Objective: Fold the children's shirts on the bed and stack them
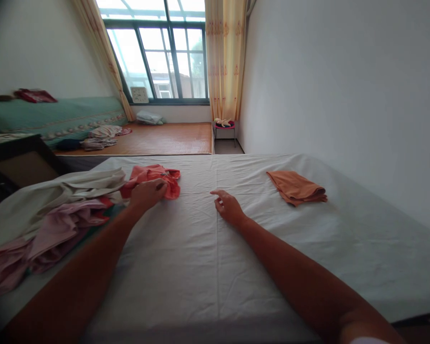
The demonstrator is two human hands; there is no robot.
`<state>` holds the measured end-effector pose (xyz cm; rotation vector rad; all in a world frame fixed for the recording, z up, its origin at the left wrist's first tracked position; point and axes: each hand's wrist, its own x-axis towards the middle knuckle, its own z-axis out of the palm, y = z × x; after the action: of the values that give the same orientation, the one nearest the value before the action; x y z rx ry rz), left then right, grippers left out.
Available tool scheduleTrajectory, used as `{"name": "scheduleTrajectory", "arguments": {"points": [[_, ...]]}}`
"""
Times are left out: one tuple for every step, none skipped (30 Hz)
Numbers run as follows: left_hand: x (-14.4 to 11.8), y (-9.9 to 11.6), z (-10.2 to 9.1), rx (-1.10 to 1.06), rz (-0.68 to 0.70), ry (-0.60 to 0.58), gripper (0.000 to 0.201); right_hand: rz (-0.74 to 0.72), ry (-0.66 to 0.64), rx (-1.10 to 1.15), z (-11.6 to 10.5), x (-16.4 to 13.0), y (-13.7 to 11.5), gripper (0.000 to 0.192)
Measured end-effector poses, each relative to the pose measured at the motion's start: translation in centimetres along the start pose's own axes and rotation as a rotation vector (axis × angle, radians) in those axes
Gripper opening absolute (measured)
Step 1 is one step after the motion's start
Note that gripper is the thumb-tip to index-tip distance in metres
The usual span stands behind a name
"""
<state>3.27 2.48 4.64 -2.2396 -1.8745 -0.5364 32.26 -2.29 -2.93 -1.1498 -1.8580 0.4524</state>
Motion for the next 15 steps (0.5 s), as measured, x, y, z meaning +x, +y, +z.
{"name": "scheduleTrajectory", "arguments": {"points": [[-0.3, 1.2, -0.2, -0.103, 0.046, 0.016, 0.033, -0.018, -0.001, 0.014, 0.0, -0.1, -0.5, 0.041], [-0.8, 2.4, -0.4, -0.223, 0.107, 0.025, 0.031, -0.042, -0.004, 0.030, -0.1, -0.2, -1.1, 0.048], [-1.3, 3.6, -0.4, -0.350, 0.178, 0.024, 0.030, -0.070, -0.006, 0.047, -0.1, -0.3, -1.8, 0.056], [-1.9, 4.8, -0.5, -0.474, 0.251, 0.010, 0.029, -0.102, -0.006, 0.061, -0.2, -0.4, -2.5, 0.064], [-2.6, 6.0, -0.5, -0.582, 0.315, -0.014, 0.029, -0.131, -0.007, 0.068, -0.3, -0.5, -3.1, 0.068], [-3.2, 7.0, -0.4, -0.667, 0.364, -0.041, 0.028, -0.154, -0.010, 0.073, -0.4, -0.6, -3.5, 0.065], [-3.7, 7.8, -0.4, -0.729, 0.394, -0.064, 0.028, -0.168, -0.014, 0.079, -0.5, -0.6, -3.8, 0.057], [-4.0, 8.3, -0.4, -0.772, 0.408, -0.078, 0.029, -0.166, -0.015, 0.088, -0.7, -0.6, -3.9, 0.046], [-4.2, 8.5, -0.4, -0.800, 0.404, -0.081, 0.030, -0.143, -0.003, 0.102, -0.9, -0.5, -3.8, 0.036], [-4.3, 8.4, -0.4, -0.814, 0.387, -0.073, 0.031, -0.095, 0.025, 0.128, -1.1, -0.3, -3.5, 0.030], [-4.1, 8.0, -0.5, -0.815, 0.362, -0.057, 0.032, -0.024, 0.072, 0.170, -1.5, -0.1, -3.0, 0.028], [-3.8, 7.4, -0.6, -0.802, 0.328, -0.031, 0.033, 0.065, 0.133, 0.225, -1.9, 0.2, -2.3, 0.029], [-3.4, 6.6, -0.6, -0.773, 0.292, 0.000, 0.034, 0.163, 0.203, 0.286, -2.3, 0.5, -1.6, 0.030], [-2.9, 5.7, -0.6, -0.731, 0.257, 0.030, 0.034, 0.258, 0.274, 0.351, -2.7, 0.8, -0.7, 0.032], [-2.4, 4.9, -0.6, -0.684, 0.232, 0.051, 0.035, 0.336, 0.344, 0.412, -3.2, 1.1, 0.2, 0.034]]}}
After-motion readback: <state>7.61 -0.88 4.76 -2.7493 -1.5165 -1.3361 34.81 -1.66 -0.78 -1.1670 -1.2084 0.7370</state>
